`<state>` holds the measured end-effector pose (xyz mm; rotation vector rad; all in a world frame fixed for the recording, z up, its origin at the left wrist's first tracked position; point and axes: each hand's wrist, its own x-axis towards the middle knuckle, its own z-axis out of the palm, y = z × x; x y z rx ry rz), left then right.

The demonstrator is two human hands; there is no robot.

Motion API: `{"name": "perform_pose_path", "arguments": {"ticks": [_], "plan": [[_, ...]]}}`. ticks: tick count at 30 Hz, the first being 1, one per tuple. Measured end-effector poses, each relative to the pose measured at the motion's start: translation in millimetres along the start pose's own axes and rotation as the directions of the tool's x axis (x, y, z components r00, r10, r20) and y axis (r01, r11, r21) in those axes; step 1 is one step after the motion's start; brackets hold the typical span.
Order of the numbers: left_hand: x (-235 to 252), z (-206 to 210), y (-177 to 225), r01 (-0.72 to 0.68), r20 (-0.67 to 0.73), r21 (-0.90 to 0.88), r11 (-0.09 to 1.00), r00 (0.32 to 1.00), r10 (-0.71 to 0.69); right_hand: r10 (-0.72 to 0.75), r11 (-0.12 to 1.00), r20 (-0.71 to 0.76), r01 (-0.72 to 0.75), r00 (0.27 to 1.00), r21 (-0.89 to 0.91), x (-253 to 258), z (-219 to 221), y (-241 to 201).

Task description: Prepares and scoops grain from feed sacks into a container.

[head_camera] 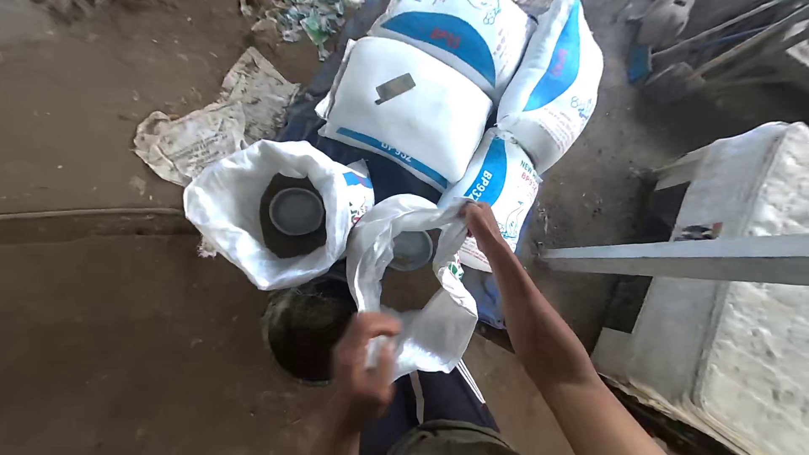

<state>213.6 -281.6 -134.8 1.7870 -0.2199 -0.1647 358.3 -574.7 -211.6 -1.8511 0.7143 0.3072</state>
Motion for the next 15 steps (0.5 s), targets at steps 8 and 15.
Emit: {"name": "perform_pose_path", "arguments": {"ticks": [8,15], "plan": [[168.3,100.4,-107.5,-0.032,-0.089,0.788,0.615,0.982,0.166,-0.559,0.77,0.123,0.569,0.82,-0.288,19.9,-8.7,-61.1],[235.6,74.3,-139.1,-0.185,0.147,0.724,0.664,0.983,0.114,-0.737,0.582,-0.251,0.401,0.627,-0.707,-14.4,60.0,68.1]]}}
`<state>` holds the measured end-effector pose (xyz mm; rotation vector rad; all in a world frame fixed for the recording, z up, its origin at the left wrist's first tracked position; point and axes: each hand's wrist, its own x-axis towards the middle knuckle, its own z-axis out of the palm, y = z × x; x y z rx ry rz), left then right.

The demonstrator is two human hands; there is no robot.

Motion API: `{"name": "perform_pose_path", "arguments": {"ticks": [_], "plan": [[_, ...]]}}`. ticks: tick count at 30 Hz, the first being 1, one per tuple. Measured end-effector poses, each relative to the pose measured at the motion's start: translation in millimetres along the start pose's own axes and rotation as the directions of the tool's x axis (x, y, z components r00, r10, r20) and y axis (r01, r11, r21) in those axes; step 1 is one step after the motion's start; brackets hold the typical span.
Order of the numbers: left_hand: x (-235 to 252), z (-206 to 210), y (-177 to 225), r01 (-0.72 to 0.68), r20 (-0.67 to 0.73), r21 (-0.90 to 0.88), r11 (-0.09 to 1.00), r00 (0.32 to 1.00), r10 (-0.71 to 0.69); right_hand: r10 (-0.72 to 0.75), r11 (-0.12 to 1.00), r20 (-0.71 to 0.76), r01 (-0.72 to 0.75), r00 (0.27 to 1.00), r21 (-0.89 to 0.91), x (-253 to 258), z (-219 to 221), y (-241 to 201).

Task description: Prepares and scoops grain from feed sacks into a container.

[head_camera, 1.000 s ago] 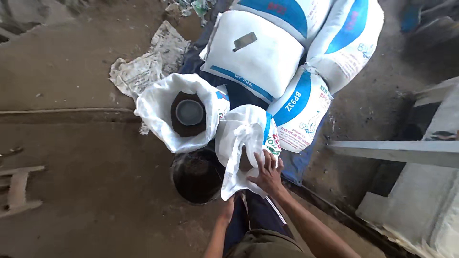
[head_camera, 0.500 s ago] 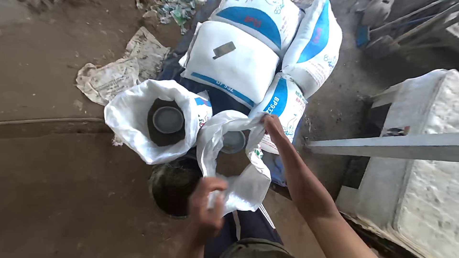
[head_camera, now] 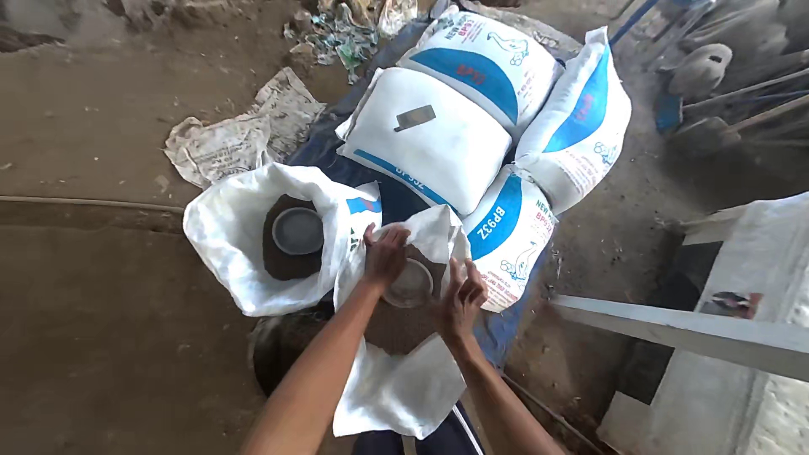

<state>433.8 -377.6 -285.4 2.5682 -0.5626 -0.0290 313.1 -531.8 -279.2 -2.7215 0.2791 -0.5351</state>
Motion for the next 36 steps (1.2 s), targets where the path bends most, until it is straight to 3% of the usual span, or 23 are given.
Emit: {"name": "perform_pose_path", "arguments": {"ticks": [3,5,7,8,9,10,12,14,16,17,19,21,22,23,25,28,30,32,34,36], "plan": [[17.9,-32.3,-27.4,0.203,0.411,-0.265,0.943,0.908,-0.08,0.089,0.957,0.177,-0.133,0.98,0.256,39.0,4.3,49.6],[23.4,-43.1,-48.9,0.369,0.535,-0.369,0.853,0.835,-0.129,0.198,0.8,0.405,-0.386,0.892,0.459,73.4,-8.3,82.5],[29.8,-35.7,-67.9,0.453,0.626,-0.392,0.801,0.769,-0.129,0.318,0.507,0.635,-0.692,0.704,0.513,99.6,-13.1,104.5],[33.7,-28.3,-73.4,0.484,0.653,-0.405,0.776,0.747,-0.124,0.363,0.385,0.738,-0.813,0.568,0.436,111.3,-14.2,109.7],[36.6,-20.1,-77.7,0.512,0.663,-0.432,0.743,0.739,-0.124,0.38,0.33,0.81,-0.884,0.447,0.333,121.6,-12.7,115.4],[37.9,-12.5,-81.6,0.54,0.673,-0.449,0.712,0.728,-0.128,0.366,0.353,0.85,-0.902,0.379,0.249,128.3,-8.4,122.7],[40.5,1.0,-83.7,0.585,0.699,-0.438,0.682,0.699,-0.151,0.285,0.629,0.874,-0.765,0.393,0.139,136.8,-1.3,136.6],[43.3,9.5,-77.0,0.626,0.709,-0.397,0.671,0.673,-0.209,0.214,0.923,0.801,-0.385,0.559,0.022,137.7,-2.8,128.8],[45.0,15.4,-71.6,0.654,0.717,-0.358,0.666,0.65,-0.253,-0.009,1.0,0.703,-0.008,0.711,0.021,124.1,-7.1,95.3],[45.7,19.0,-69.6,0.656,0.724,-0.347,0.671,0.641,-0.253,-0.136,0.989,0.662,0.138,0.737,0.05,112.8,-5.2,76.0],[47.4,23.6,-65.8,0.672,0.732,-0.339,0.658,0.628,-0.264,-0.284,0.952,0.672,0.285,0.684,0.112,93.0,13.9,48.7],[44.6,19.2,-61.9,0.695,0.705,-0.36,0.622,0.639,-0.307,-0.273,0.961,0.712,0.21,0.647,0.178,88.3,42.3,43.3],[40.2,14.3,-61.0,0.652,0.646,-0.38,0.656,0.695,-0.316,-0.228,0.972,0.755,0.095,0.615,0.216,96.8,51.8,43.3],[31.3,14.3,-62.6,0.551,0.557,-0.344,0.76,0.772,-0.307,-0.192,0.964,0.805,-0.047,0.562,0.262,106.8,57.7,45.6],[-1.0,12.8,-55.1,0.271,0.375,-0.064,0.96,0.898,-0.229,-0.162,0.89,0.882,-0.321,0.442,0.324,122.3,66.1,56.4],[-64.0,-3.1,-42.6,0.06,0.344,0.134,0.989,0.933,-0.104,-0.074,0.717,0.954,-0.65,0.29,0.253,138.4,68.1,66.8],[-98.2,-14.6,-49.8,0.137,0.362,0.21,0.968,0.909,-0.207,-0.024,0.655,0.968,-0.728,0.248,0.203,149.5,65.1,77.3],[-115.8,-27.5,-67.5,0.293,0.414,0.226,0.929,0.834,-0.364,-0.007,0.637,0.968,-0.745,0.253,0.199,156.9,67.1,91.2],[-126.5,-39.5,-85.9,0.444,0.44,-0.004,0.896,0.805,-0.397,0.033,0.648,0.967,-0.742,0.253,0.172,163.5,68.4,94.6],[-139.2,-43.3,-92.7,0.622,0.413,-0.398,0.675,0.778,-0.473,0.096,0.662,0.96,-0.737,0.263,0.136,164.0,72.6,109.5]]}}
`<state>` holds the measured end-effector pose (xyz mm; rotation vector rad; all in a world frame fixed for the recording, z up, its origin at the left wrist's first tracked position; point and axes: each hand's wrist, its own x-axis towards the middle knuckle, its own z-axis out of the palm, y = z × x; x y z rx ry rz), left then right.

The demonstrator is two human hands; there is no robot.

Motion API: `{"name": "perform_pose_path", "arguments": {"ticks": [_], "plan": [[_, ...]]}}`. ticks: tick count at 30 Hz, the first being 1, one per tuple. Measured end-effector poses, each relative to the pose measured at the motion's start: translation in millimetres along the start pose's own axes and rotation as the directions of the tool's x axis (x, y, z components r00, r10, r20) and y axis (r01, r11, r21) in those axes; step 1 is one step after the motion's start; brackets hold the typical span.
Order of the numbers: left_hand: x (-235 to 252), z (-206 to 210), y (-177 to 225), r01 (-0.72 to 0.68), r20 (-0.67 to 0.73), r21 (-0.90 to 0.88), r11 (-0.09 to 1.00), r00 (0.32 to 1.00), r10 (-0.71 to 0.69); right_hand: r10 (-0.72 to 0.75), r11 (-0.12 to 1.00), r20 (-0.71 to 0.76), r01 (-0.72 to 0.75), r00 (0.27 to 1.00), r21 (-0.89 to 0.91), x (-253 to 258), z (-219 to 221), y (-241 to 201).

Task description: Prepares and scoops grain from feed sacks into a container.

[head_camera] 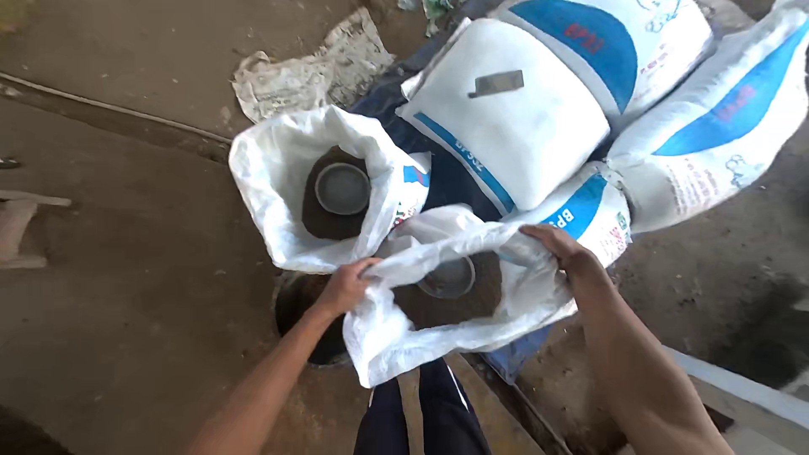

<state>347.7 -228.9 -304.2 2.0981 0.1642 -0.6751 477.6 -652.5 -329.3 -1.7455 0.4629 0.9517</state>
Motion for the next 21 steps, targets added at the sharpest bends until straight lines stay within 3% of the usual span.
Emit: {"name": "perform_pose_path", "arguments": {"ticks": [2,5,6,8,10,12,13,15,17,19,21], "plan": [[-8.4,-0.9,-5.0,0.151,0.002,-0.411,0.899,0.986,-0.164,-0.043,0.991,-0.068,0.034,0.997,-0.131,6.7,-11.0,7.8],[-28.5,6.5,-14.2,0.195,-0.036,-0.718,0.669,0.949,-0.315,-0.219,0.889,-0.151,0.133,0.964,-0.438,7.4,-12.0,12.2],[-32.4,13.9,-17.6,0.143,-0.109,-0.765,0.628,0.932,-0.345,-0.273,0.84,-0.201,0.131,0.941,-0.527,0.1,-7.6,12.3],[-29.9,35.5,-40.0,-0.015,-0.312,-0.764,0.645,0.884,-0.349,-0.371,0.758,-0.338,0.071,0.865,-0.649,-28.5,5.1,16.2],[-26.6,45.0,-51.4,-0.033,-0.375,-0.703,0.711,0.866,-0.331,-0.461,0.761,-0.517,0.022,0.722,-0.648,-73.8,28.4,24.8],[-35.7,40.1,-44.8,0.018,-0.329,-0.716,0.698,0.873,-0.36,-0.497,0.85,-0.713,0.113,0.494,-0.514,-125.9,71.3,43.4],[-42.6,35.4,-45.7,0.007,-0.333,-0.719,0.695,0.874,-0.353,-0.404,0.915,-0.802,0.17,0.441,-0.367,-150.5,98.0,52.3],[-65.7,26.1,-52.8,0.087,-0.355,-0.678,0.73,0.831,-0.429,0.009,0.975,-0.864,0.186,0.503,0.118,-181.9,147.7,65.7],[-102.0,24.5,-36.7,0.297,-0.356,-0.629,0.718,0.711,-0.606,0.404,0.827,-0.689,0.083,0.602,0.556,-181.2,179.7,72.2],[-129.5,41.0,-1.7,0.455,-0.241,-0.643,0.616,0.643,-0.727,0.55,0.599,-0.486,0.085,0.68,0.796,-163.5,190.7,69.3],[-139.5,63.9,16.6,0.444,-0.107,-0.754,0.485,0.645,-0.757,0.537,0.433,-0.441,0.213,0.719,0.876,-150.9,192.6,69.0]]}}
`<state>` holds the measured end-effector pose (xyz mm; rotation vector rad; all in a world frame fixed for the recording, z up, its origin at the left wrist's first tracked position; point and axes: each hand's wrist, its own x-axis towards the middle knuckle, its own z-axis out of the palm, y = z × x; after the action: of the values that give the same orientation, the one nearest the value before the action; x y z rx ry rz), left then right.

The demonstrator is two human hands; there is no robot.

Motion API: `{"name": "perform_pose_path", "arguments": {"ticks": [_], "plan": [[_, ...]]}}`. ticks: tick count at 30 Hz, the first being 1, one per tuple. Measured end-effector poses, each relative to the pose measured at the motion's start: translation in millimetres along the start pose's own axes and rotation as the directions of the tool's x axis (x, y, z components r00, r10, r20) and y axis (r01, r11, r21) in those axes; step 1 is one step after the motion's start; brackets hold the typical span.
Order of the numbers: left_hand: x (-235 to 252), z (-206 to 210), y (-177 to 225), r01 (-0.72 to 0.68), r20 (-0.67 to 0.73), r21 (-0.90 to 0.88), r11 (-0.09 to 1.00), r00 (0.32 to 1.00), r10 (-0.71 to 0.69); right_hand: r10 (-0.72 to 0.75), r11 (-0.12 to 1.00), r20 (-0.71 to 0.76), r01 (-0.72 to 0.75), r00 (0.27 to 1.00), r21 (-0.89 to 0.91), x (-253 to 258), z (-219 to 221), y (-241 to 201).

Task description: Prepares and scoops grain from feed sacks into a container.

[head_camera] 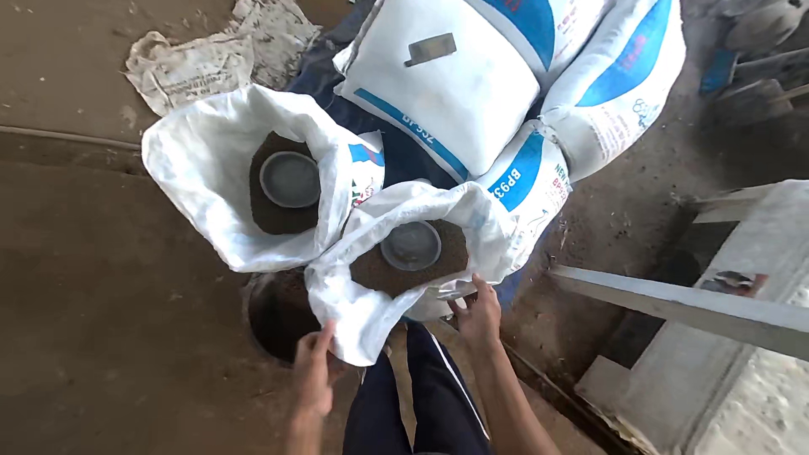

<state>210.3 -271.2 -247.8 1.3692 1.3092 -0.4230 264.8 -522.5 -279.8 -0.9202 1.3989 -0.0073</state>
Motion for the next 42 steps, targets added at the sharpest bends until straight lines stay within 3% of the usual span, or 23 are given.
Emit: {"name": "perform_pose_path", "arguments": {"ticks": [2,6,9,11,13,14,16,18,20,21,22,26,29,31,33,34,35,36,37,38,39,40,42], "plan": [[9.3,7.1,-6.8,-0.019,0.073,-0.275,0.961,0.996,0.041,-0.005,0.982,0.051,-0.005,0.999,0.19,8.5,-6.9,8.4],[40.6,2.9,-25.3,-0.088,0.102,-0.736,0.672,0.966,0.238,0.072,0.864,0.169,-0.146,0.983,0.481,43.9,-69.0,26.0],[56.6,4.0,-53.8,-0.189,-0.023,-0.795,0.577,0.959,0.283,0.105,0.879,0.287,-0.224,0.952,0.421,68.4,-94.5,40.0],[73.8,2.2,-69.6,-0.193,0.001,-0.792,0.58,0.949,0.316,0.104,0.891,0.328,-0.235,0.939,0.389,79.3,-100.2,44.8],[80.3,-1.3,-68.1,-0.081,0.036,-0.695,0.714,0.988,0.147,0.076,0.956,0.262,-0.145,0.962,0.255,79.9,-101.0,35.9],[78.8,-4.0,-64.4,-0.043,-0.016,-0.628,0.777,0.999,0.042,0.03,0.991,0.174,-0.052,0.984,0.124,75.4,-101.4,29.2],[66.7,-8.2,-66.6,-0.166,-0.263,-0.406,0.898,0.963,0.06,-0.27,0.938,0.023,0.268,0.963,-0.221,55.9,-108.5,17.9],[29.2,-7.5,-67.3,-0.374,-0.383,-0.005,0.927,0.858,0.344,-0.598,0.657,0.065,0.536,0.799,-0.53,26.8,-108.3,7.7],[2.8,6.3,-60.6,-0.467,-0.325,0.239,0.851,0.788,0.523,-0.755,0.303,0.215,0.621,0.619,-0.723,12.4,-89.9,12.0],[2.5,16.7,-57.5,-0.456,-0.307,0.252,0.854,0.799,0.517,-0.747,0.215,0.247,0.576,0.617,-0.788,13.9,-77.8,19.1],[10.0,26.2,-55.3,-0.426,-0.32,0.229,0.875,0.816,0.481,-0.713,0.203,0.25,0.533,0.655,-0.821,20.5,-67.2,27.3],[47.4,46.8,-30.3,-0.226,-0.338,-0.139,0.964,0.926,0.168,-0.496,0.612,0.107,0.434,0.862,-0.661,63.9,-47.1,30.4],[56.9,38.9,-34.1,-0.114,-0.137,-0.603,0.79,0.99,0.039,-0.154,0.952,0.066,0.166,0.986,-0.258,90.6,-65.6,25.8],[60.6,34.7,-48.6,-0.017,-0.033,-0.76,0.65,0.999,-0.013,-0.008,0.992,0.105,0.021,0.994,-0.125,102.5,-80.3,19.3],[62.9,34.1,-53.9,-0.032,-0.068,-0.752,0.658,0.997,-0.029,-0.131,0.952,0.092,0.151,0.987,-0.267,92.3,-78.6,3.8],[65.3,32.6,-53.0,-0.084,-0.103,-0.709,0.7,0.995,0.015,-0.318,0.857,0.112,0.336,0.942,-0.392,79.1,-74.8,-4.6],[66.0,30.9,-50.3,-0.143,-0.144,-0.645,0.751,0.988,0.064,-0.524,0.681,0.185,0.539,0.832,-0.495,61.3,-70.0,-12.2],[65.5,28.7,-47.5,-0.175,-0.153,-0.587,0.791,0.983,0.104,-0.689,0.427,0.33,0.729,0.645,-0.534,41.7,-61.4,-17.8],[65.8,27.5,-43.7,-0.187,-0.138,-0.544,0.818,0.982,0.132,-0.746,0.11,0.531,0.861,0.402,-0.497,26.2,-45.4,-19.4],[67.2,27.2,-41.2,-0.194,-0.119,-0.51,0.838,0.981,0.154,-0.69,-0.195,0.703,0.891,0.173,-0.411,17.4,-22.1,-15.3],[68.4,25.9,-41.4,-0.196,-0.095,-0.487,0.851,0.981,0.171,-0.569,-0.436,0.822,0.847,0.003,-0.305,17.6,3.3,-5.5],[69.3,24.4,-42.8,-0.192,-0.074,-0.479,0.856,0.981,0.179,-0.424,-0.59,0.9,0.785,-0.101,-0.19,26.9,27.0,5.3],[71.8,22.0,-42.7,-0.195,-0.067,-0.461,0.866,0.98,0.186,-0.135,-0.649,0.967,0.757,-0.215,0.078,54.8,74.9,12.6]]}}
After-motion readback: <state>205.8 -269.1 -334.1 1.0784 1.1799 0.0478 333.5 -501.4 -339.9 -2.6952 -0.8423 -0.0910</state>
